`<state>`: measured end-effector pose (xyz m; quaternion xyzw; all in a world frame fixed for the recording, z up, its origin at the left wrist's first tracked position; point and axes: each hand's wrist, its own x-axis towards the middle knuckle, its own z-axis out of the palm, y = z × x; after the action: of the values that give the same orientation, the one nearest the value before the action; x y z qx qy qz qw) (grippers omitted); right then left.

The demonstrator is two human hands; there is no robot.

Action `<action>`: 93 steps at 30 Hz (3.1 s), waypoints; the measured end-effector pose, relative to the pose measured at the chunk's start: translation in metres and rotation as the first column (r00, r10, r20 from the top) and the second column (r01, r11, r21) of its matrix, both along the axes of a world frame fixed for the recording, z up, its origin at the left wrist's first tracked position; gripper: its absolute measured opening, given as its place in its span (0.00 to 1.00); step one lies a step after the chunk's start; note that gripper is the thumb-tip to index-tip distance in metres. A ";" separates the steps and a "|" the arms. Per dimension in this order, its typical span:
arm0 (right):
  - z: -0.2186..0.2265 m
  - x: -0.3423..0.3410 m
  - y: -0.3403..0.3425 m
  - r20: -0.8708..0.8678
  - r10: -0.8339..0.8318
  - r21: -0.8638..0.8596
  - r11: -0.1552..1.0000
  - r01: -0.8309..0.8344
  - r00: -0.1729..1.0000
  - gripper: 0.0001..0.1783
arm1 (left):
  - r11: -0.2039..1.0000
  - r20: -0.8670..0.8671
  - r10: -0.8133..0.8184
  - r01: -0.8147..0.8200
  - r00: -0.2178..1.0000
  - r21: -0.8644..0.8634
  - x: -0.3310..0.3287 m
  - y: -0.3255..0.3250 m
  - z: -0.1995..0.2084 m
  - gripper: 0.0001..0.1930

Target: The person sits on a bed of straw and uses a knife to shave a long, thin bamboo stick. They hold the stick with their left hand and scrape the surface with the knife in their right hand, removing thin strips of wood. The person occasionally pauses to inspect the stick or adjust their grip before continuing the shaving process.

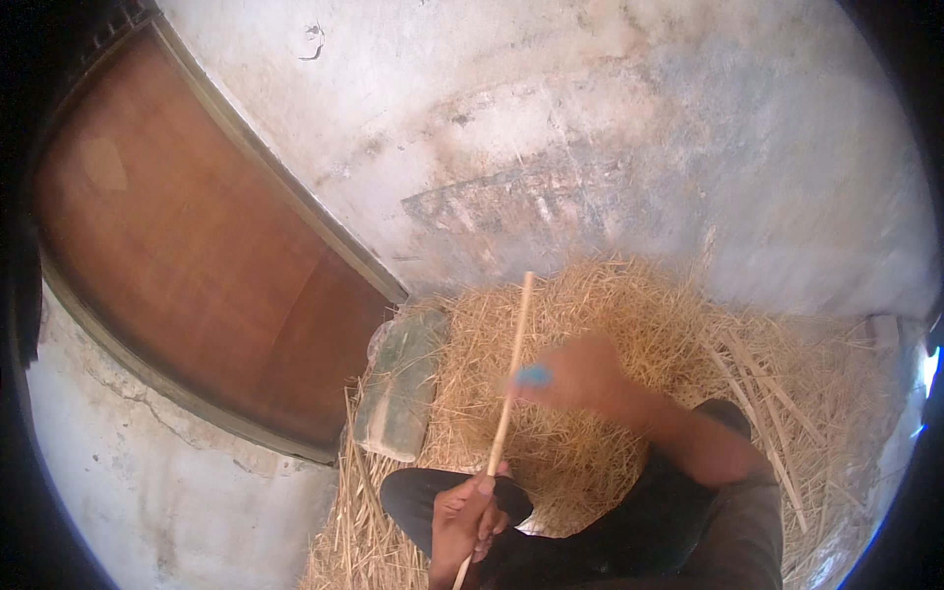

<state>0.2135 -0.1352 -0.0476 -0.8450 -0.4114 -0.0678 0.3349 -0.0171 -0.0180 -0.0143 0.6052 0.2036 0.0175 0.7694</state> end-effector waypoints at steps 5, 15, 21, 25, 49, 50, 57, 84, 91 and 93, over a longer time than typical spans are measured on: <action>-0.012 0.000 0.006 0.334 -0.005 0.020 1.000 -0.002 0.942 0.38 | 0.998 -0.008 -0.008 0.008 1.000 0.059 -0.002 0.004 0.001 0.18; -0.009 0.133 -0.022 -0.175 -0.528 -0.083 0.849 0.522 0.831 0.44 | 0.983 -0.069 -0.173 0.177 0.983 0.051 -0.033 -0.006 0.000 0.17; -0.014 0.081 -0.024 -0.195 -0.358 -0.032 0.933 0.359 0.913 0.43 | 0.954 -0.071 0.158 -0.134 0.985 0.269 -0.011 0.019 -0.001 0.16; -0.008 -0.024 0.010 0.053 0.080 0.002 0.997 -0.080 0.995 0.41 | 0.965 0.095 0.132 -0.149 0.987 0.216 0.004 0.022 -0.013 0.17; -0.017 0.003 0.021 0.230 -0.024 0.072 0.997 0.008 0.973 0.38 | 0.990 0.035 0.131 -0.132 0.991 0.047 -0.001 -0.008 0.003 0.18; -0.022 0.017 0.021 0.216 -0.084 0.077 0.995 0.069 0.973 0.38 | 0.988 -0.014 0.119 -0.117 0.993 0.102 -0.005 -0.012 0.009 0.18; -0.019 -0.010 0.020 0.341 0.009 0.102 0.994 -0.046 0.940 0.39 | 0.991 0.019 0.116 -0.117 0.993 0.059 -0.012 -0.009 0.002 0.18; -0.006 -0.031 0.022 0.209 0.117 0.046 0.990 -0.130 0.971 0.40 | 0.935 0.136 0.121 -0.160 0.983 0.318 -0.008 0.006 -0.004 0.18; 0.004 -0.020 0.021 0.194 0.076 -0.070 0.996 -0.064 0.978 0.44 | 0.905 0.142 0.111 -0.159 0.984 0.394 -0.004 0.009 -0.007 0.18; 0.000 -0.026 0.023 0.187 0.102 -0.078 0.993 -0.088 0.977 0.44 | 0.923 0.131 0.131 -0.169 0.983 0.345 -0.005 0.009 -0.007 0.18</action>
<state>0.1879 -0.1123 -0.0479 -0.8250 -0.4836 -0.1183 0.2674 -0.0224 -0.0091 -0.0217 0.7148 0.2016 0.1447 0.6538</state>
